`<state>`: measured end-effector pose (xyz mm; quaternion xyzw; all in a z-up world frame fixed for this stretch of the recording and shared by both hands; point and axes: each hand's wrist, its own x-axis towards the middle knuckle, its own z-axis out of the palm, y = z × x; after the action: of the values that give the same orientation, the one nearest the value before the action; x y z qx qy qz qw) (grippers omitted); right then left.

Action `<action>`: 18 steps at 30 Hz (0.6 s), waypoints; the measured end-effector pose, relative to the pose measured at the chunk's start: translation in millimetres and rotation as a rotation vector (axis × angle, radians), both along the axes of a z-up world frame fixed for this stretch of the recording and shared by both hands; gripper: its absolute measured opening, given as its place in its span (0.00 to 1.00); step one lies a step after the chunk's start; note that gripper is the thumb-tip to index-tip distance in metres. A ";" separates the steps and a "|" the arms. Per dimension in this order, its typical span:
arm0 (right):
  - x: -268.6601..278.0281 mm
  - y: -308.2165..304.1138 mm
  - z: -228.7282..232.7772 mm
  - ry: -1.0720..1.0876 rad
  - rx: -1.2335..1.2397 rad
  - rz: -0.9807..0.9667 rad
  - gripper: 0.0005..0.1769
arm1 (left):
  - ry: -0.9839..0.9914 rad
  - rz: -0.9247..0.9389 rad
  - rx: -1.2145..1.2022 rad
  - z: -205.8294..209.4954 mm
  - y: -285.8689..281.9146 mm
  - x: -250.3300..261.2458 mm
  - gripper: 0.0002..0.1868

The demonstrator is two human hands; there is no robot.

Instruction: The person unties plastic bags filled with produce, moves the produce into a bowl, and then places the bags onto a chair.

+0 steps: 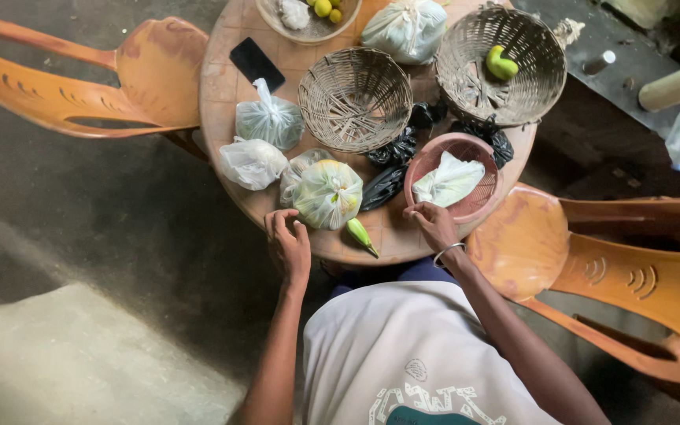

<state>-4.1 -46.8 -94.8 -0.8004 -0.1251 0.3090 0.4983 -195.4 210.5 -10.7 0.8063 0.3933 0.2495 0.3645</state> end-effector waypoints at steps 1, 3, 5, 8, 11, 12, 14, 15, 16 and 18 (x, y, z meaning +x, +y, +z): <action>-7.5 -7.7 -4.6 0.016 0.019 -0.027 0.11 | 0.009 -0.016 -0.020 0.2 4.1 2.0 0.09; -20.7 -27.3 -13.8 0.031 0.043 -0.076 0.11 | -0.019 -0.080 -0.003 0.8 9.5 9.8 0.10; -32.6 -50.8 -21.3 0.030 0.053 -0.116 0.11 | -0.047 -0.151 0.000 -0.2 11.1 23.6 0.12; -43.1 -82.9 -27.9 0.147 0.061 -0.283 0.11 | -0.064 -0.275 0.001 0.8 10.9 48.6 0.18; -55.1 -114.8 -30.6 0.223 0.009 -0.361 0.12 | 0.046 -0.402 0.018 4.5 14.2 66.2 0.29; -58.2 -123.9 -33.4 0.244 0.010 -0.378 0.12 | 0.136 -0.445 0.011 3.8 16.3 70.2 0.33; -63.3 -137.4 -43.5 0.289 0.015 -0.407 0.11 | 0.212 -0.470 0.029 -2.7 20.6 74.6 0.29; -66.1 -143.7 -48.7 0.282 0.018 -0.401 0.11 | 0.198 -0.456 0.055 -7.9 23.3 77.2 0.22; -69.0 -149.7 -53.4 0.275 0.020 -0.395 0.11 | 0.183 -0.442 0.081 -13.7 26.8 79.4 0.15; -72.2 -158.0 -61.4 0.270 0.023 -0.386 0.11 | 0.165 -0.410 -0.009 -26.6 32.6 83.8 0.12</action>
<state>-76.3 -204.9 -156.2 -0.7552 0.0945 0.3108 0.5694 -111.6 243.2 -37.3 0.8856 0.2507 0.1015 0.3776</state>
